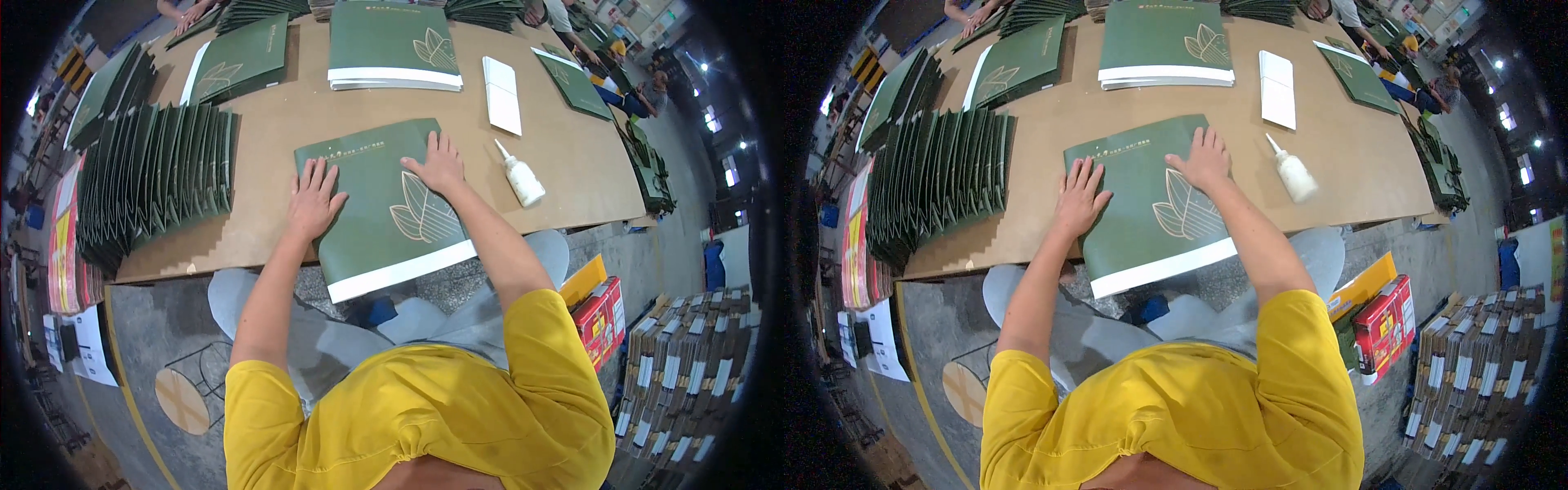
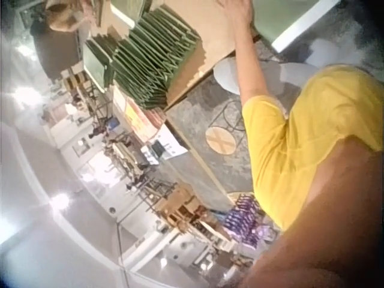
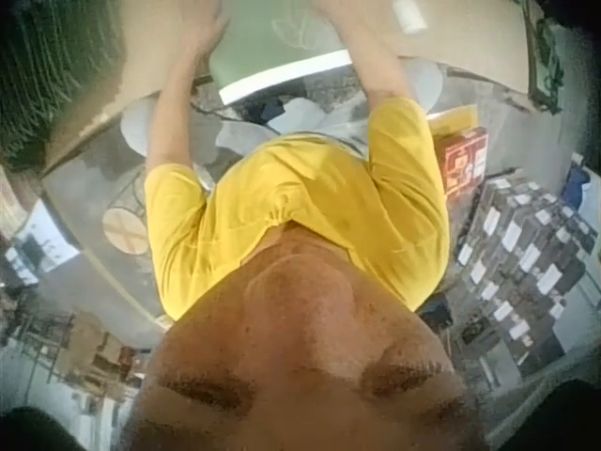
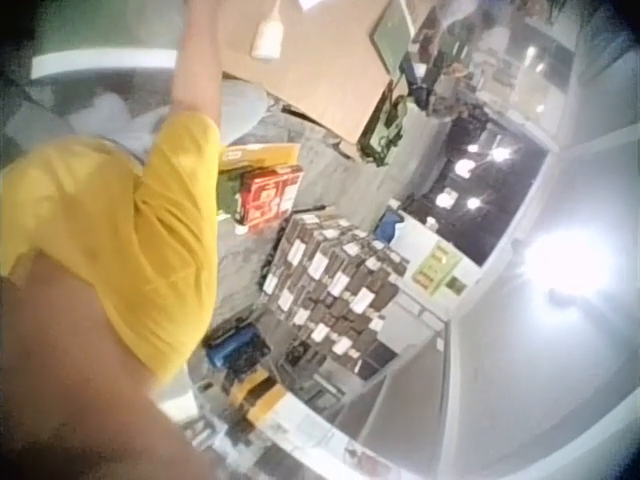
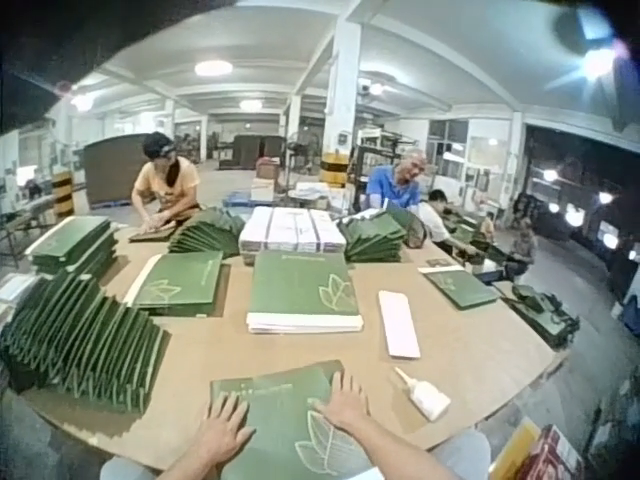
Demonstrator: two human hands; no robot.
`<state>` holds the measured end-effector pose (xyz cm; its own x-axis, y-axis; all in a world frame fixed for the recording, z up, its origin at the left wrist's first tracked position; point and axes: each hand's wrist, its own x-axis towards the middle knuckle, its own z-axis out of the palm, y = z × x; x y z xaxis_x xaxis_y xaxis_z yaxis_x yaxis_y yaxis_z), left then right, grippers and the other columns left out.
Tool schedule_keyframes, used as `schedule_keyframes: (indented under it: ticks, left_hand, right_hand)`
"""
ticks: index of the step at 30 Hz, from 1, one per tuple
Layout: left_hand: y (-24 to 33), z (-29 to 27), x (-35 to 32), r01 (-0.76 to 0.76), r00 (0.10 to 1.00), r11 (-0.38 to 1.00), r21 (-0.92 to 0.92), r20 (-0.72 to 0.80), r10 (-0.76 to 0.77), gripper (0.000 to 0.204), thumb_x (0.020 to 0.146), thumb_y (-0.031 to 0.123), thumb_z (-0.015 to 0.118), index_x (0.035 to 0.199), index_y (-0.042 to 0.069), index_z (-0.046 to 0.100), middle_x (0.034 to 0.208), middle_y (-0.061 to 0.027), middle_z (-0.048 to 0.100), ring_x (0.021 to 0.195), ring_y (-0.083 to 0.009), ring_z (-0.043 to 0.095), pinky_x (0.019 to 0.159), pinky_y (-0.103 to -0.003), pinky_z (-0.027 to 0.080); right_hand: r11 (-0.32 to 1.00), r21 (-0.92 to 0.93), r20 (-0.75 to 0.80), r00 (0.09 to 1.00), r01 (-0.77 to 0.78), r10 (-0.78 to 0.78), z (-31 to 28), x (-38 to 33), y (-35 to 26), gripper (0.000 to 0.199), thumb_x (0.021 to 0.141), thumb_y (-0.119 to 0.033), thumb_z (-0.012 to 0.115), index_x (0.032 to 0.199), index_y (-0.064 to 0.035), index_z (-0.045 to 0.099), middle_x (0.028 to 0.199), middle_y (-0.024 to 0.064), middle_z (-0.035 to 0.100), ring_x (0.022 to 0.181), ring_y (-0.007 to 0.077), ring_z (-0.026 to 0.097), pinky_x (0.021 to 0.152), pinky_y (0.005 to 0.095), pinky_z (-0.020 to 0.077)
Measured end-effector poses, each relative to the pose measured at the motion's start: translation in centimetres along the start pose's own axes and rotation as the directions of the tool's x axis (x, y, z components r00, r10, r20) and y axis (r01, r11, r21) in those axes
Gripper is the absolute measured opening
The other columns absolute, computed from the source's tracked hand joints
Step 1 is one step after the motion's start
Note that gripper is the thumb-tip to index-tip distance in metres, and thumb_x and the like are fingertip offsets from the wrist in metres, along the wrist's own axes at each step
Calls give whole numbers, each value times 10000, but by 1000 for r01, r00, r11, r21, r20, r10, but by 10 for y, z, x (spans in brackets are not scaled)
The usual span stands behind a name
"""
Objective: Applying glue and folding paper gift bags in an assembly line setting.
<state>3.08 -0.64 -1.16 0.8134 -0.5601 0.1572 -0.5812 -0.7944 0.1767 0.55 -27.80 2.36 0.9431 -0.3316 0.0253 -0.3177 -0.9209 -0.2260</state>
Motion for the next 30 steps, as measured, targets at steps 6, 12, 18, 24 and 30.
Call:
schedule_keyframes:
  ticks: [6,12,18,24,30]
  left_hand:
    - [-16,-21,11,465,813,771,-435,-135,-566,512,869,292,575,1234,-56,485,1255,-274,487,1149,-365,484,943,-417,387]
    - [-27,-23,59,415,819,366,-833,168,-548,426,908,328,488,924,-73,633,827,-217,637,778,-317,614,730,-405,456]
    - [-6,-18,70,461,803,649,-605,-27,-595,448,903,370,463,842,-38,638,808,-254,624,784,-397,606,694,-445,454]
    - [-23,11,64,379,805,555,-740,-31,-592,280,874,222,546,997,-17,623,710,-181,626,697,-349,619,652,-430,464]
    - [2,5,74,128,947,985,112,-308,-88,477,825,59,474,1300,50,422,1240,-217,508,1200,-334,454,998,-450,364]
  right_hand:
    - [974,217,112,993,-67,43,-27,23,5,869,766,-606,549,1329,27,359,1356,238,373,1278,359,344,1002,470,341]
    - [869,442,174,972,-221,159,-33,72,12,642,821,-551,503,980,54,649,985,269,629,954,375,608,879,429,437]
    - [896,359,17,962,-261,273,0,85,24,567,861,-493,489,953,40,658,951,269,632,929,387,611,833,436,451]
    - [871,388,35,949,-301,312,13,84,18,425,871,-380,528,861,27,648,927,228,637,887,371,603,803,464,450]
    - [993,-84,-286,953,79,-100,41,71,18,462,866,-367,507,1172,-22,528,1152,184,526,1093,313,481,925,448,381]
